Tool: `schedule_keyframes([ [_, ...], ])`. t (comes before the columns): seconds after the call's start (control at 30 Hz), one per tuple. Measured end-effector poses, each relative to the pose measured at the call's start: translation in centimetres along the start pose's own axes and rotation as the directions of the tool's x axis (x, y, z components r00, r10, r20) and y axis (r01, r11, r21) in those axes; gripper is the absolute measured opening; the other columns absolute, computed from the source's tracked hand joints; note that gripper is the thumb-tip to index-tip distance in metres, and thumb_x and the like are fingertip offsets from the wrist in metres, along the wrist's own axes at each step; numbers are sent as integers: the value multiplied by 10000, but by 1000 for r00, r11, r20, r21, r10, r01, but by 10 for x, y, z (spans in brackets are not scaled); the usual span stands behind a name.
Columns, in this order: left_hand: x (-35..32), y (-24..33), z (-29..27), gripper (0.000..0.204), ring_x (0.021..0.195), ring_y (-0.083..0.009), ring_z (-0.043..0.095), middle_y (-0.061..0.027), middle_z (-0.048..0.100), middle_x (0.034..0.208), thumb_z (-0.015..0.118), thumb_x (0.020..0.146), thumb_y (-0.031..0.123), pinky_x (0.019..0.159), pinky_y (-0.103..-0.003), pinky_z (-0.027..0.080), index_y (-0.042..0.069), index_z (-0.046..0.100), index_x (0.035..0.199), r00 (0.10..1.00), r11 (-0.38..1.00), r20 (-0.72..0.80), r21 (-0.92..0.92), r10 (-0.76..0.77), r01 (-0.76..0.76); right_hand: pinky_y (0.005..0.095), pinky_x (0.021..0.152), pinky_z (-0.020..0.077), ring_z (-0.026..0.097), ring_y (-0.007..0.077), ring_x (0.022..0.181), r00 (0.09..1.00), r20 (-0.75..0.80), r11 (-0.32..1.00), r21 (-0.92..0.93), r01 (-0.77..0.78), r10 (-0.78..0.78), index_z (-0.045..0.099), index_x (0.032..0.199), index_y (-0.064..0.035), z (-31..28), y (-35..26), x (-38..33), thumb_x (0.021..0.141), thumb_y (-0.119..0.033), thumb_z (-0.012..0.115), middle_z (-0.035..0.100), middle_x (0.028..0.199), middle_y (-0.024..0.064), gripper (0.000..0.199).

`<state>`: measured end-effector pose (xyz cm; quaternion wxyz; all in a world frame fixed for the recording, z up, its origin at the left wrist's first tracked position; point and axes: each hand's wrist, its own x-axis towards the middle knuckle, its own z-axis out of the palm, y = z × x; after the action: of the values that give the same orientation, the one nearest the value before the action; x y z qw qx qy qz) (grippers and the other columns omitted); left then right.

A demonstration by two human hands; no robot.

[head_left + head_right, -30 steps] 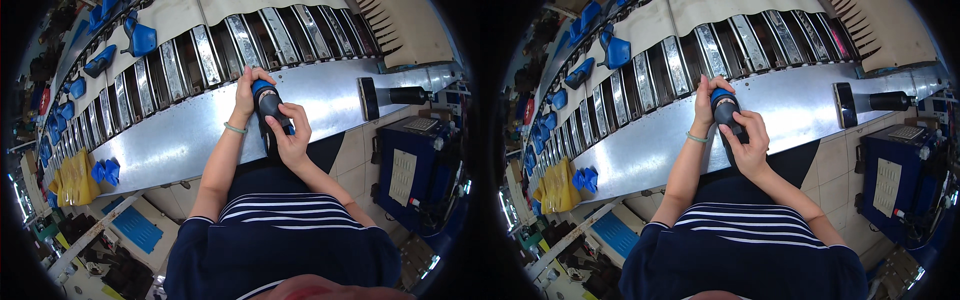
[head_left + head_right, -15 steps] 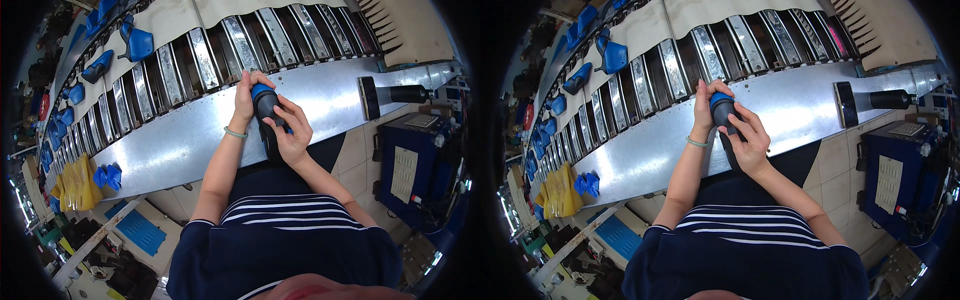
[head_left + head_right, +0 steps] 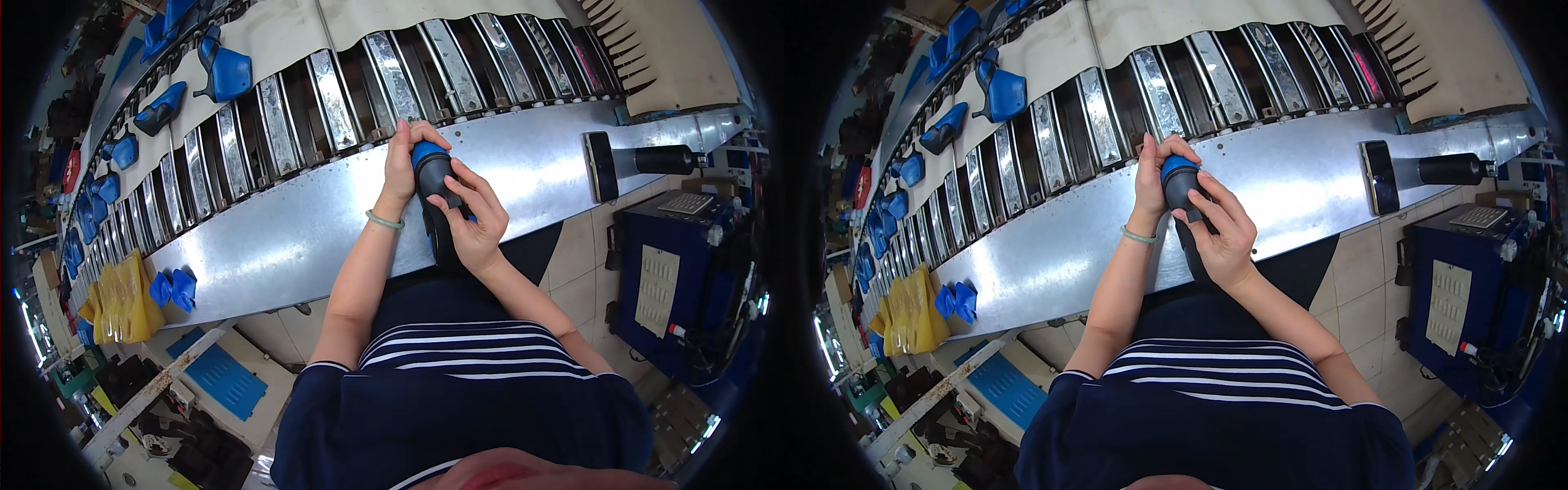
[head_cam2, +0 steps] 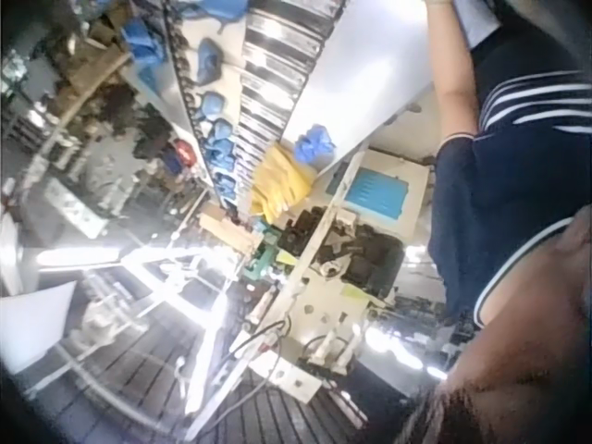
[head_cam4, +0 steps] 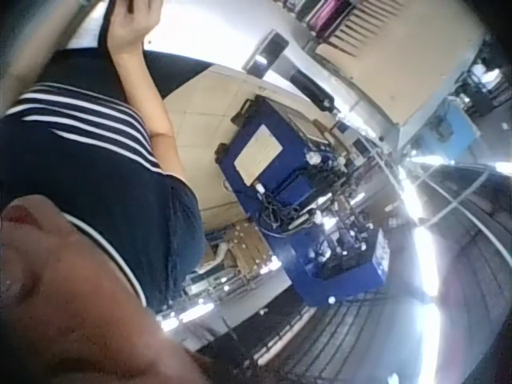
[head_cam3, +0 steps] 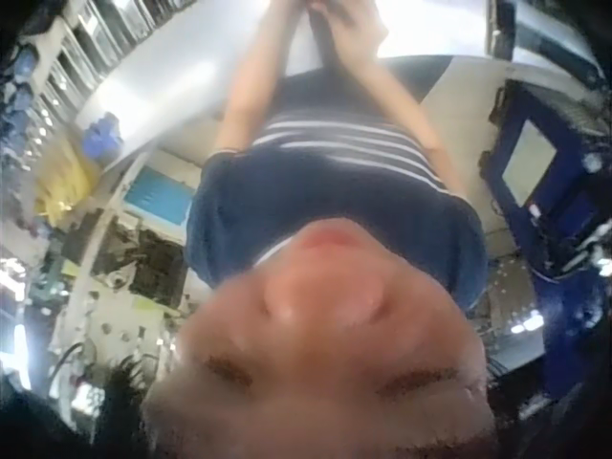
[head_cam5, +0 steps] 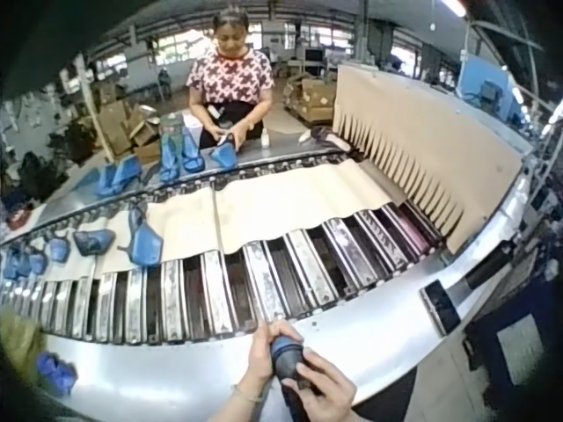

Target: Attaching soles and inspecting blue high-heeled shoes on a factory production line.

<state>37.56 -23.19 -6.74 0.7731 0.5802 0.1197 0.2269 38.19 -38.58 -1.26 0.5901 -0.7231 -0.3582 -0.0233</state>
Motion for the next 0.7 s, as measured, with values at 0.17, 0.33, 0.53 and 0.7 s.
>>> schedule_keyframes([
  [0.17,0,1,1,818,787,-193,534,-82,594,763,118,1042,506,821,-309,401,-8,673,731,1000,1000,6,2,4,-4,376,929,551,635,331,1134,1000,3,1000,-2,-4,4,699,1039,37,-1,-1,2,707,26,814,635,1206,202,352],
  [0.33,1,1,3,823,770,-186,538,-81,594,765,125,1040,516,797,-296,406,-13,677,736,1000,1000,7,16,3,-3,347,931,534,644,282,1116,1000,-9,1000,3,-6,6,699,1056,26,-1,1,2,721,40,805,650,1199,182,351],
  [0.53,2,3,4,830,751,-187,545,-82,594,757,127,1040,519,775,-295,412,-20,683,741,1000,999,14,41,11,-12,347,917,538,652,282,1098,1000,-8,1000,-17,-1,1,699,1035,28,-3,2,4,716,29,813,657,1184,181,339],
  [0.7,3,1,4,828,744,-188,549,-84,598,755,126,1042,514,769,-295,416,-22,683,746,1000,1000,10,28,4,-4,351,910,542,660,290,1080,1000,-10,999,-42,-5,5,702,1022,26,-4,2,5,712,12,820,661,1175,180,332],
])
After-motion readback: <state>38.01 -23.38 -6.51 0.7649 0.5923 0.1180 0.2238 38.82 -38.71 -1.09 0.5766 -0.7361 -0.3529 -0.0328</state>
